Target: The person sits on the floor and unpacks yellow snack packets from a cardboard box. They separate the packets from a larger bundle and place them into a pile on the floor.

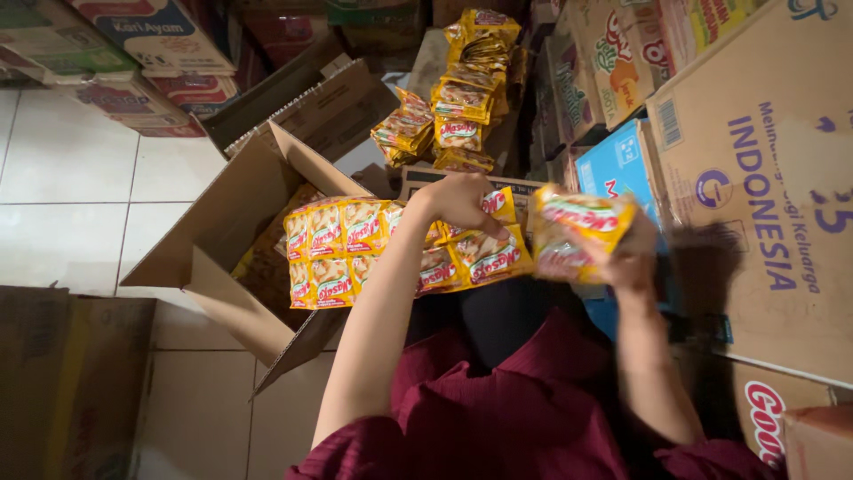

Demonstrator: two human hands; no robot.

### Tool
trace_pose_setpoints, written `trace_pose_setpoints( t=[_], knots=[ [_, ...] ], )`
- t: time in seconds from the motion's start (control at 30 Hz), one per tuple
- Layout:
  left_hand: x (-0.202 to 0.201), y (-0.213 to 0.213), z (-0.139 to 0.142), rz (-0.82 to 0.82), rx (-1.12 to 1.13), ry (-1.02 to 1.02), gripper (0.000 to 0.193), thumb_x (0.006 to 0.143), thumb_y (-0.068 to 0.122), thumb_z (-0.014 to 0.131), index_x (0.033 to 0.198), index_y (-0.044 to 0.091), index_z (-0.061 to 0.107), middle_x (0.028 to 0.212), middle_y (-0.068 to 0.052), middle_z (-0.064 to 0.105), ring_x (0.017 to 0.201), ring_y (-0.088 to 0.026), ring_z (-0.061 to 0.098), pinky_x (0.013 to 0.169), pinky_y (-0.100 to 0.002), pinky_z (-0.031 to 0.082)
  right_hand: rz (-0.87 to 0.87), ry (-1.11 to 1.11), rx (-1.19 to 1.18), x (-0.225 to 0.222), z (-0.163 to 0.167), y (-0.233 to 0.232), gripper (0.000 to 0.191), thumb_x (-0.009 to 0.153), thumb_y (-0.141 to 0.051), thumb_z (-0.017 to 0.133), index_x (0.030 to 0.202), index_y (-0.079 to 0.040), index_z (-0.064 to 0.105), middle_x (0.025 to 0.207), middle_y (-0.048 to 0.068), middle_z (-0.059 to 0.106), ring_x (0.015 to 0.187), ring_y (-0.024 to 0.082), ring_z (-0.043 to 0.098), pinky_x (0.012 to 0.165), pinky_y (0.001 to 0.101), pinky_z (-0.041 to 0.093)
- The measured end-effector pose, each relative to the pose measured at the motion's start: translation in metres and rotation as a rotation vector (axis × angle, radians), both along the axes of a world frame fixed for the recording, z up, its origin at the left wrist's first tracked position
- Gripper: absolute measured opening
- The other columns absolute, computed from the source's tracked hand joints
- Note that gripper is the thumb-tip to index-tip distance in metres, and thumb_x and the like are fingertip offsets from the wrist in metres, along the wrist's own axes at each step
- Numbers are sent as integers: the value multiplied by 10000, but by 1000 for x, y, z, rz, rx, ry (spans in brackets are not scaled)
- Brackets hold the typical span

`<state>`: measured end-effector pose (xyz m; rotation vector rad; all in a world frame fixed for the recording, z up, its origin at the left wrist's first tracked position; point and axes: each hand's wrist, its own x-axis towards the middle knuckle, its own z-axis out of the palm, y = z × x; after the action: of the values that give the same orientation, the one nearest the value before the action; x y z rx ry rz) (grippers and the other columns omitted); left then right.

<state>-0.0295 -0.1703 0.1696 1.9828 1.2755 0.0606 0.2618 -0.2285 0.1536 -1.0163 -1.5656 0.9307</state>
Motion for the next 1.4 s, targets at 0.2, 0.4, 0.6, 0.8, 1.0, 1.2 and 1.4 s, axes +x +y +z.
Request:
trace_pose_setpoints(
  t=[0.2,0.4,0.6,0.8,1.0,1.2,1.4],
  knots=[
    [-1,6,-2,-64,26,-76,656,606,599,886,914,31,776,914,-175,757,907,-324,741,795,-432,569,-155,123,-44,43,58,6,334,888,40,849,1174,66,676,1071,109,742,922,151,725,891,307,593],
    [-6,3,1,-28,-16,-56,617,585,584,877,922,74,801,892,-151,782,873,-300,755,773,-423,574,-12,358,-211,-6,36,50,509,788,25,830,1259,-6,640,1130,79,740,990,156,737,917,339,614],
    [-3,-3,6,-9,6,-98,591,561,577,888,908,104,817,844,-133,781,824,-289,754,760,-417,577,-73,529,-314,-39,-7,126,417,905,-129,797,1282,-43,639,1163,23,741,1043,128,718,927,321,591],
    [-3,-14,9,44,-7,-119,555,554,524,889,919,114,804,835,-130,781,816,-296,757,749,-423,577,-162,294,-269,-30,-36,150,369,951,-199,790,1263,-31,688,1171,36,754,1020,106,704,903,287,563],
    [-1,-16,11,4,10,-166,563,561,535,879,961,145,807,865,-120,779,844,-301,749,771,-424,572,3,266,-515,-18,-56,132,385,906,-232,783,1234,-57,686,1105,49,761,920,118,740,791,283,601],
    [1,-15,10,18,16,-85,606,551,564,887,958,124,802,910,-139,775,875,-312,749,788,-439,575,212,-484,-731,-35,-99,159,553,857,-430,812,1265,-68,716,1054,101,775,822,193,731,695,339,538],
    [0,-14,10,23,3,-93,653,531,586,863,1029,167,803,924,-138,777,884,-310,747,798,-443,569,626,-732,-162,-96,-123,172,611,856,-365,823,1375,-114,620,1213,165,728,1098,283,716,881,379,557]
  ],
)
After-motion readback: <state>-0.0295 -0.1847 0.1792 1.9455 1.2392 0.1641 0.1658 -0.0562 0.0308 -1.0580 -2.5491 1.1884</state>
